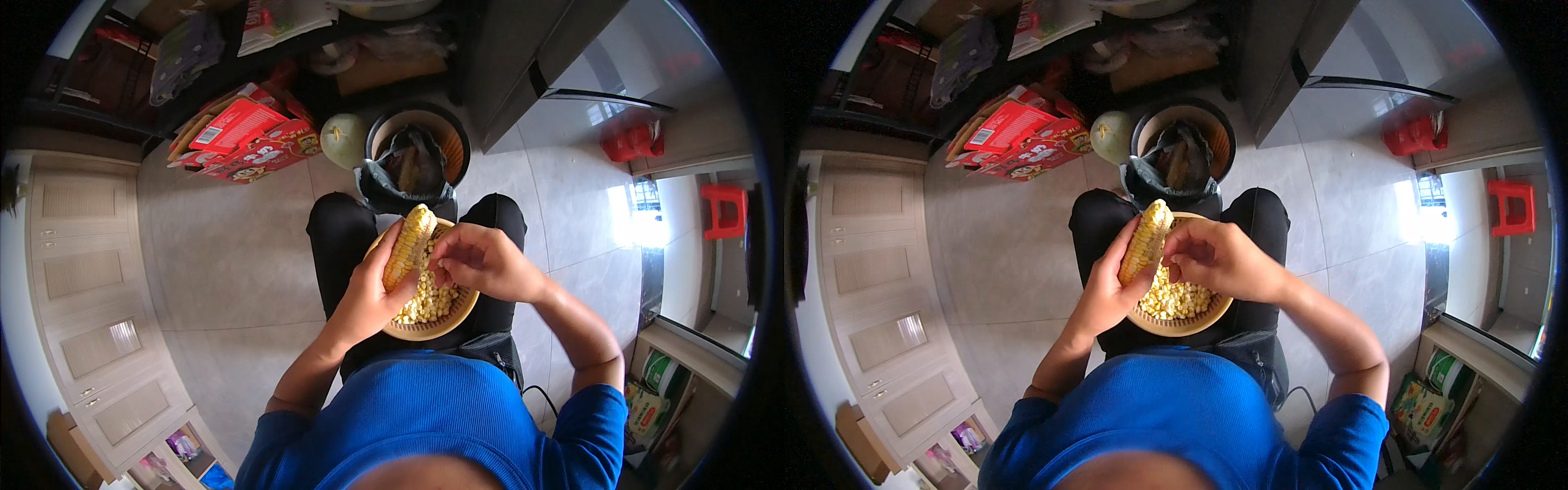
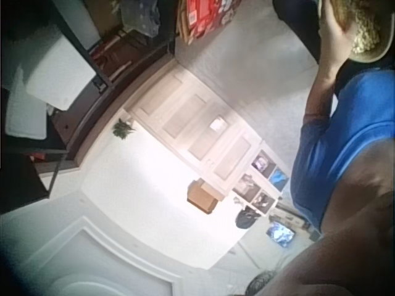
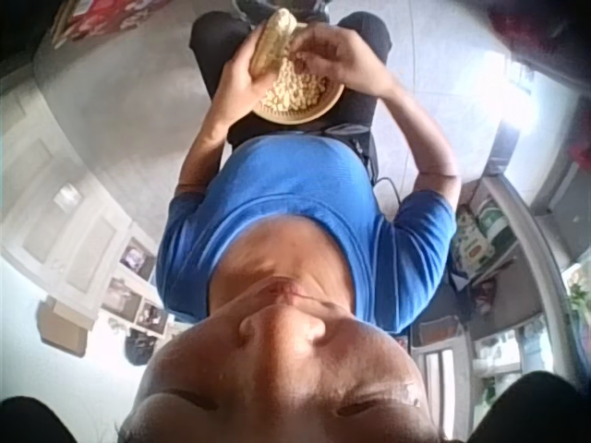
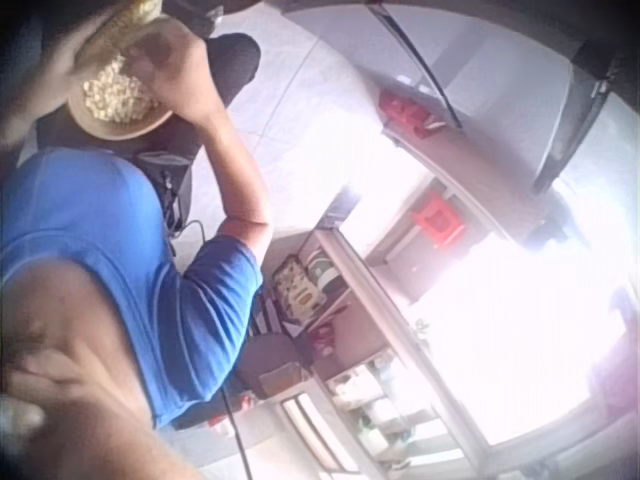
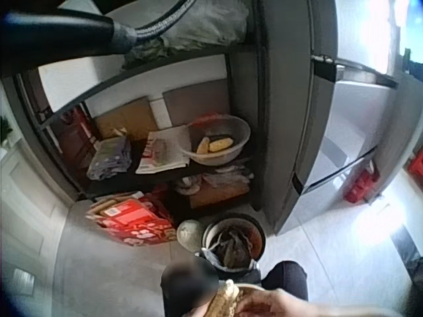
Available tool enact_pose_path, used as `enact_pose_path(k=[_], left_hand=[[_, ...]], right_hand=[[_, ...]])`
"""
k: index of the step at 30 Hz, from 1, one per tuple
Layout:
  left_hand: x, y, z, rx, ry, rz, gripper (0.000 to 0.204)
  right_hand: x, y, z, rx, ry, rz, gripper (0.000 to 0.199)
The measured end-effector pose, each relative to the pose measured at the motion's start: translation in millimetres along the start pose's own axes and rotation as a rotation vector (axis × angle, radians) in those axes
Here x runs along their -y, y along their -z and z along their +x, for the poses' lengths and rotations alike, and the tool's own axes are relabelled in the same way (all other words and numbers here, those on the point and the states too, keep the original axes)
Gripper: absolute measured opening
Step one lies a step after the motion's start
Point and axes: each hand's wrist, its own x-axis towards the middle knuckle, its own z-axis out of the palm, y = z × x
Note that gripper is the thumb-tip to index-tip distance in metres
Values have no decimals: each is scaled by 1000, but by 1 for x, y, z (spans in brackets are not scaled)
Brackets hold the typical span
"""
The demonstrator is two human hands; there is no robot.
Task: The person sits on the floor and removes corn kernels from a cob by hand, placing the kernels into a bowl. The person holds the cob in one hand and uses the other hand to strip the kernels off, repeating the process until the cob is mostly bare.
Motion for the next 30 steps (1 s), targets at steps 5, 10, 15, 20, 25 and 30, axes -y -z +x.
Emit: enact_pose_path(k=[5, 10, 15, 20, 25, 30], left_hand=[[-3, -4, -1, -11, -42, 189, 64], [-11, -7, -2, -10, -93, 277, 62], [-10, -9, -5, -5, -9, 207, 64], [-8, -13, -4, -57, -20, 229, 61], [0, -6, -4, 34, 61, -109, 60], [3, -6, -4, 110, 135, -357, 63]], right_hand=[[-9, -21, 1, -201, 133, -123, 14], [0, -26, 5, -245, 311, -477, 13], [3, -36, 3, -253, 348, -709, 12], [2, -39, 5, -155, 432, -1089, 14], [-5, -24, 6, -121, 545, -851, 16], [-6, -20, 3, -160, 669, -834, 21]])
